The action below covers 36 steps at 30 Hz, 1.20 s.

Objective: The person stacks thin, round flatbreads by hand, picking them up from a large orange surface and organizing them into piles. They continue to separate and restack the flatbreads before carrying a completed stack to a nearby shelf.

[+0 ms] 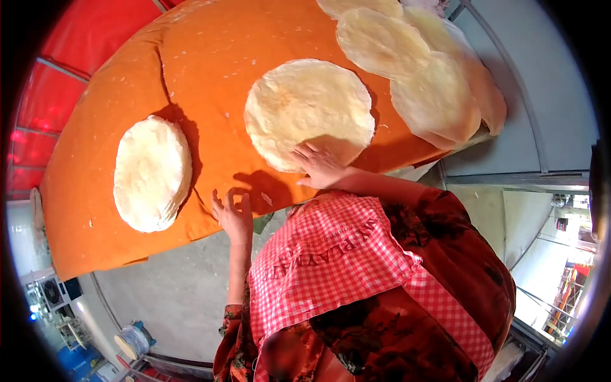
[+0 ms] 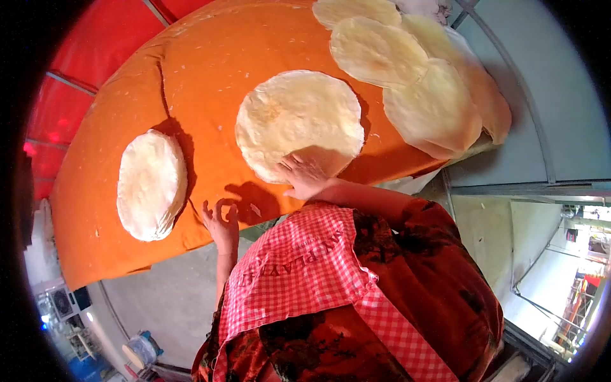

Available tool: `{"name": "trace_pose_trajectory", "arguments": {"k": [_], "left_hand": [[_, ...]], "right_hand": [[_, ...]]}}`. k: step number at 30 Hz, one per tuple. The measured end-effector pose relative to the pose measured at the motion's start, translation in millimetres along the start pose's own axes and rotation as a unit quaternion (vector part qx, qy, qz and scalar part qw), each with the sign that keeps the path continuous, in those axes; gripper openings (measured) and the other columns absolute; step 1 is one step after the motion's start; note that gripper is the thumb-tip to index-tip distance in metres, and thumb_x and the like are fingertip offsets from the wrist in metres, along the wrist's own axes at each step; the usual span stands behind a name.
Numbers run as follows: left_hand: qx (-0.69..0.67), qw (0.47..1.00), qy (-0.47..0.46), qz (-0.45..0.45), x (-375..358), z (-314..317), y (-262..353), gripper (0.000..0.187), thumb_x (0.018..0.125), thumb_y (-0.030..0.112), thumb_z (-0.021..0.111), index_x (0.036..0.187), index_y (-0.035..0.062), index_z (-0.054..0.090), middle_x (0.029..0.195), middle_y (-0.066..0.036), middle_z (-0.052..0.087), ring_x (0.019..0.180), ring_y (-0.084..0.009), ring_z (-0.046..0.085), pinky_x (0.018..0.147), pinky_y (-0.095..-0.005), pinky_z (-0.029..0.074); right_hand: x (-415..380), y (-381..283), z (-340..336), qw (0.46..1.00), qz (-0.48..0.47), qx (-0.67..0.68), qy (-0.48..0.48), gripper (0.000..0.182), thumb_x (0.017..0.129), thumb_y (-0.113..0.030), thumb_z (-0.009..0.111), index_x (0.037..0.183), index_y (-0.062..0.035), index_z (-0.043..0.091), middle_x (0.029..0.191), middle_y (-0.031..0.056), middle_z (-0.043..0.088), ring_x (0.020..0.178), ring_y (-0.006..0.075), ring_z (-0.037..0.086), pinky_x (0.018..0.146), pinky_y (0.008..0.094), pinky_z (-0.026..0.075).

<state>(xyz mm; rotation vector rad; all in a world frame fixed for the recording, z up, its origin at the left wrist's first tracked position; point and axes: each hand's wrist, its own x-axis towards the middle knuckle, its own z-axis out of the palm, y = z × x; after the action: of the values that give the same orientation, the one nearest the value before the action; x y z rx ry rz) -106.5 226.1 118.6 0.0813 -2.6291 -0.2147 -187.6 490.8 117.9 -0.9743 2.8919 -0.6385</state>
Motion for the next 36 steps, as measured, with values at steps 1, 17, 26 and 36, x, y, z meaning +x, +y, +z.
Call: {"name": "trace_pose_trajectory", "arguments": {"k": [1, 17, 26, 36], "left_hand": [[-0.070, 0.996, -0.029, -0.052, -1, -1, -1, 0.028, 0.087, 0.017, 0.065, 0.111, 0.0056, 0.059, 0.117, -0.017, 0.050, 0.097, -0.0262, 0.056, 0.077, -0.0361, 0.048], [-0.819, 0.302, -0.232, -0.429, 33, 34, 24, 0.040, 0.092, 0.033, 0.055, 0.120, 0.0061, 0.048, 0.126, -0.016, 0.052, 0.115, -0.0336, 0.052, 0.095, -0.0465, 0.044], [-0.845, 0.345, -0.110, -0.394, 59, 38, -12, 0.038, 0.086, 0.011, 0.061, 0.120, 0.0013, 0.048, 0.113, -0.011, 0.060, 0.100, -0.0231, 0.060, 0.083, -0.0362, 0.052], [-0.711, 0.419, -0.063, -0.561, 61, 68, -12, 0.029, 0.085, 0.021, 0.064, 0.100, 0.0061, 0.045, 0.087, -0.007, 0.056, 0.070, -0.0198, 0.058, 0.059, -0.0329, 0.050]], "right_hand": [[2, 2, 5, 0.999, 0.013, -0.032, -0.026, 0.051, 0.080, -0.014, 0.061, 0.128, -0.0038, 0.047, 0.130, 0.0104, 0.048, 0.122, 0.0303, 0.043, 0.093, 0.0378, 0.043], [154, -84, -237, 0.974, -0.065, 0.201, -0.081, 0.018, 0.080, -0.007, 0.060, 0.096, 0.0000, 0.066, 0.078, 0.0100, 0.068, 0.068, 0.0190, 0.067, 0.061, 0.0349, 0.052], [166, 69, -187, 0.850, 0.140, 0.508, -0.019, 0.042, 0.080, -0.015, 0.067, 0.117, 0.0021, 0.059, 0.107, 0.0092, 0.067, 0.096, 0.0191, 0.064, 0.087, 0.0337, 0.050], [88, 199, -9, 0.598, 0.392, 0.697, -0.057, 0.044, 0.083, -0.007, 0.061, 0.123, 0.0078, 0.049, 0.119, 0.0191, 0.060, 0.110, 0.0312, 0.059, 0.100, 0.0445, 0.044]]}}
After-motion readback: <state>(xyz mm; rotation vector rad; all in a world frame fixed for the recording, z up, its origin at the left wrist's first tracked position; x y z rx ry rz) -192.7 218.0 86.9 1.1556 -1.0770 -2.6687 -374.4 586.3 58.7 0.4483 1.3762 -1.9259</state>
